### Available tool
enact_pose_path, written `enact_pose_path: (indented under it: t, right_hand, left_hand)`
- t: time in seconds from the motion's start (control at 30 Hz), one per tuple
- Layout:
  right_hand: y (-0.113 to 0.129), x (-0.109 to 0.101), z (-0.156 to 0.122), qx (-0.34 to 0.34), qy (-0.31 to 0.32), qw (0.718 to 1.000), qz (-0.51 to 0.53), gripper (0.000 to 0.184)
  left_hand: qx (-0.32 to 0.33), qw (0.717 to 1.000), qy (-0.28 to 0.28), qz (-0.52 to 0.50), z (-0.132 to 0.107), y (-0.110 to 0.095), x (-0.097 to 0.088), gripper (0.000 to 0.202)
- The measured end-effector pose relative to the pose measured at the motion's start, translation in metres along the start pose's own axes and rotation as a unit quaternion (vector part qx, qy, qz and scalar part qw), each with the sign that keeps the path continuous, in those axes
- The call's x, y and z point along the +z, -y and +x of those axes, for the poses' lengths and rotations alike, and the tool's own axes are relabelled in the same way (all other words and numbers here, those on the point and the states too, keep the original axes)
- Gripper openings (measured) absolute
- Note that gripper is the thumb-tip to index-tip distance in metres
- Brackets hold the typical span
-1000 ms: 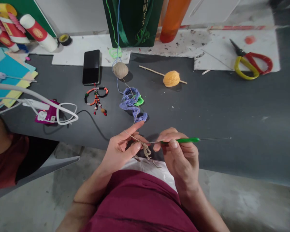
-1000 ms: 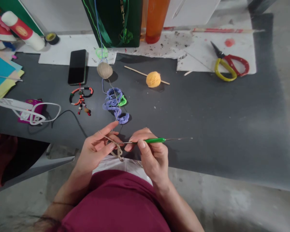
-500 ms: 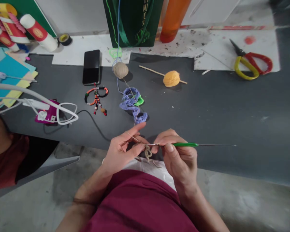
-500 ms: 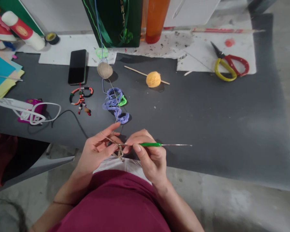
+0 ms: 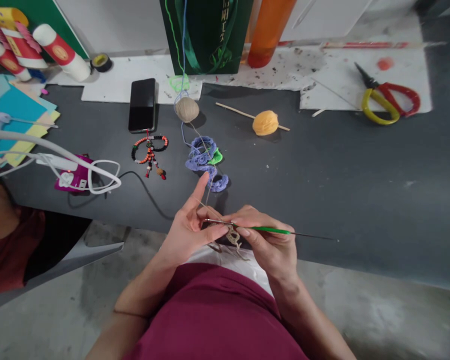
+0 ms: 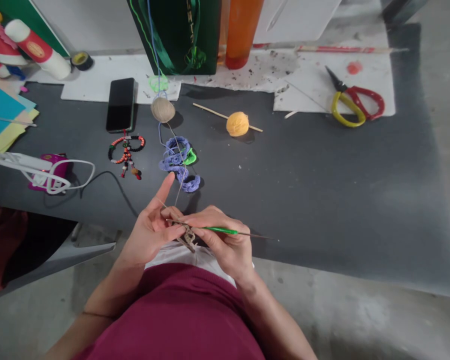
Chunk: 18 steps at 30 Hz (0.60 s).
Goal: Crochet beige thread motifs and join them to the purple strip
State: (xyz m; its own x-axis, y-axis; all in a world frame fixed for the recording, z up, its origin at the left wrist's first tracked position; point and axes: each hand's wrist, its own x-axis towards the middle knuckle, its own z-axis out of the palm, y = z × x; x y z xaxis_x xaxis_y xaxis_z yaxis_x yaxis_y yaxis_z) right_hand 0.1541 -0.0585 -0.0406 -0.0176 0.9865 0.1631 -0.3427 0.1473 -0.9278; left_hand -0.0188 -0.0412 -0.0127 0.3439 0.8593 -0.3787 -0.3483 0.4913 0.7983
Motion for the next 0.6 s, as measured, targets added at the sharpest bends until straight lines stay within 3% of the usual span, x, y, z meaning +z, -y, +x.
enact_pose_path:
  t: [0.1,0.2,0.4,0.6]
  right_hand:
    - [0.000,-0.001,0.001,-0.022,0.024,0.999,0.030,0.012]
    - [0.001,-0.001,0.002,-0.007,0.031,0.999,0.033,0.011]
    - [0.000,0.001,0.000,0.074,-0.033,0.997,0.007,0.009]
    - [-0.006,0.006,-0.002,0.095,-0.065,0.993,0.025,0.007]
  left_hand:
    - [-0.057,0.996,0.051,-0.043,0.003,-0.002,-0.003,0.133]
    - [-0.077,0.995,0.049,-0.050,0.003,-0.002,-0.002,0.132]
    - [0.036,0.994,-0.046,0.087,-0.002,-0.002,0.009,0.129]
    - [0.062,0.990,-0.062,0.113,-0.001,0.003,0.012,0.120]
